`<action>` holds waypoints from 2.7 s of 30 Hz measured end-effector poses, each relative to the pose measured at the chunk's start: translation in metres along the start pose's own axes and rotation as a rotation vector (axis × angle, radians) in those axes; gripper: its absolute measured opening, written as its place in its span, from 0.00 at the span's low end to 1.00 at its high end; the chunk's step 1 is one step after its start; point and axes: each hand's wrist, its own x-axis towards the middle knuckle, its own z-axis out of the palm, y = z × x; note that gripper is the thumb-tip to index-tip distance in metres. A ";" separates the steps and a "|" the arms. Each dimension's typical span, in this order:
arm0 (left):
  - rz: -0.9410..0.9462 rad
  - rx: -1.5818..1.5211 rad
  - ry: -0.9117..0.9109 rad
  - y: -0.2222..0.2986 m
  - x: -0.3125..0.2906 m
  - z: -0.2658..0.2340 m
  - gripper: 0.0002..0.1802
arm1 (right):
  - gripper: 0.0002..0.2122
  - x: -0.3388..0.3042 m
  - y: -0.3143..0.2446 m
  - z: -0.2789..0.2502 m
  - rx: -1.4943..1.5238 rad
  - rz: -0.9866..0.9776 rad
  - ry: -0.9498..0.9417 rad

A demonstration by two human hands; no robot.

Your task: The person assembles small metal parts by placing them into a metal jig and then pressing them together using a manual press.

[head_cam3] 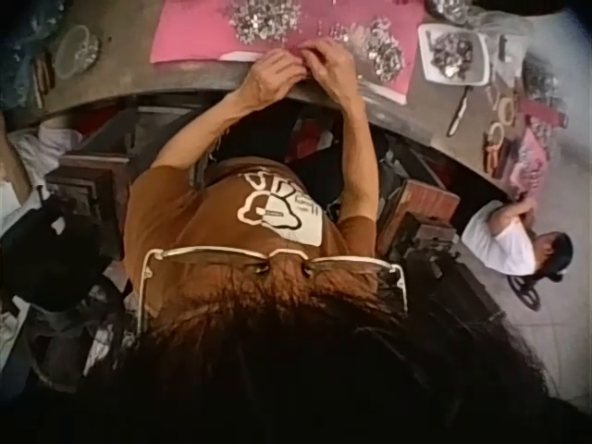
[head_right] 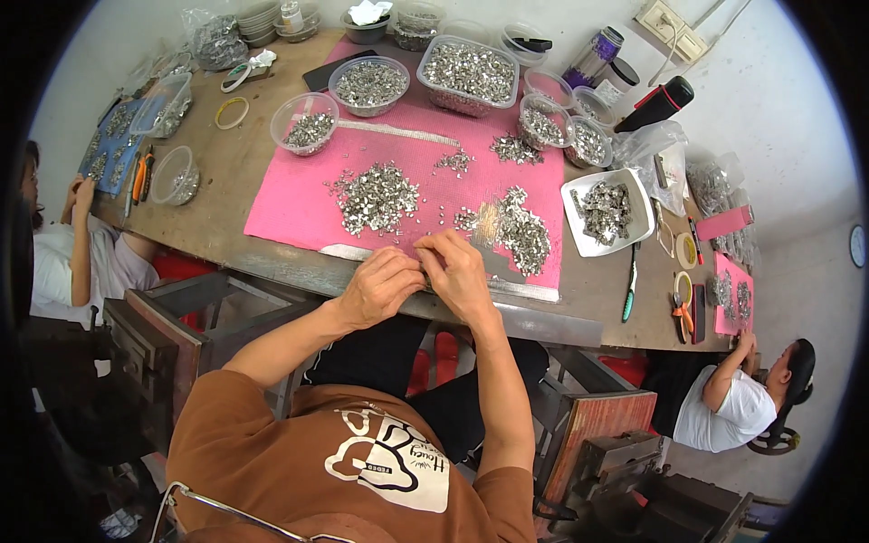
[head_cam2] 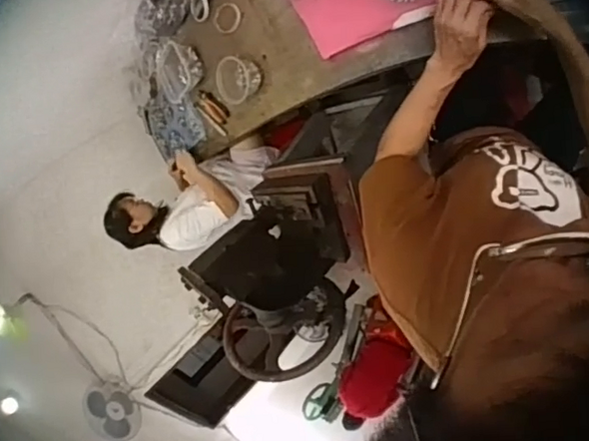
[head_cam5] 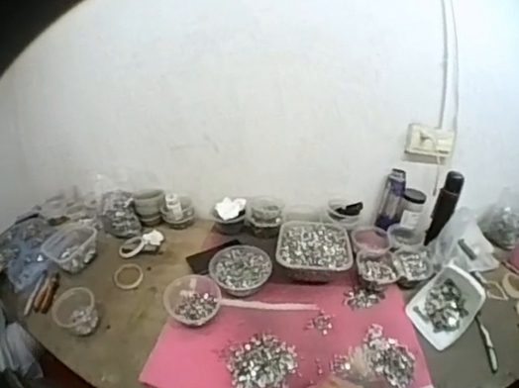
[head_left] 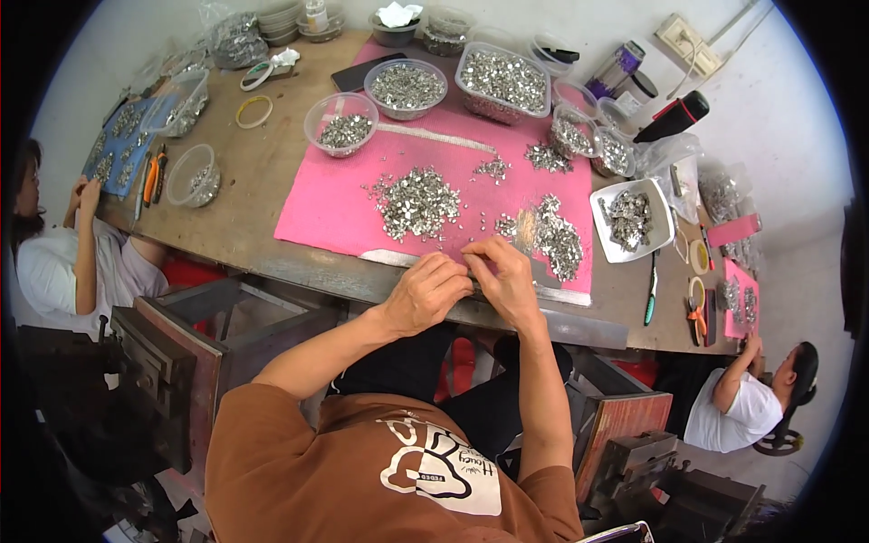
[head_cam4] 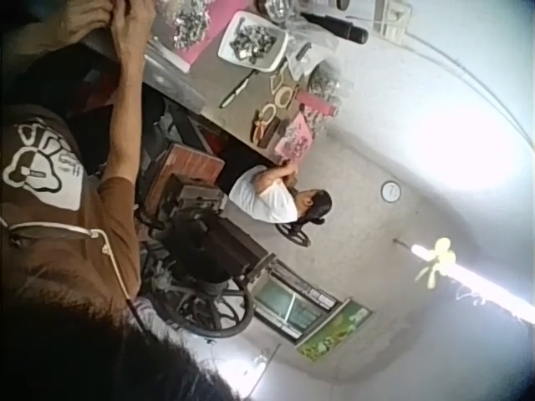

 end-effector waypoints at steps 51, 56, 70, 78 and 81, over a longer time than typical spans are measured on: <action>-0.006 0.169 -0.015 0.017 0.010 0.007 0.07 | 0.04 -0.053 0.002 -0.023 0.007 0.046 0.018; 0.041 0.185 -0.025 0.012 -0.001 0.002 0.17 | 0.06 -0.058 0.003 -0.014 -0.101 -0.052 0.091; -0.039 0.058 0.002 0.007 -0.017 0.010 0.27 | 0.09 -0.061 -0.003 -0.008 -0.367 -0.223 0.087; -0.200 0.302 -0.022 0.001 -0.023 -0.055 0.25 | 0.24 -0.079 0.000 -0.033 -0.101 0.163 -0.062; -0.189 0.223 -0.111 -0.011 -0.018 -0.047 0.23 | 0.25 -0.085 -0.002 -0.059 -0.172 0.121 -0.053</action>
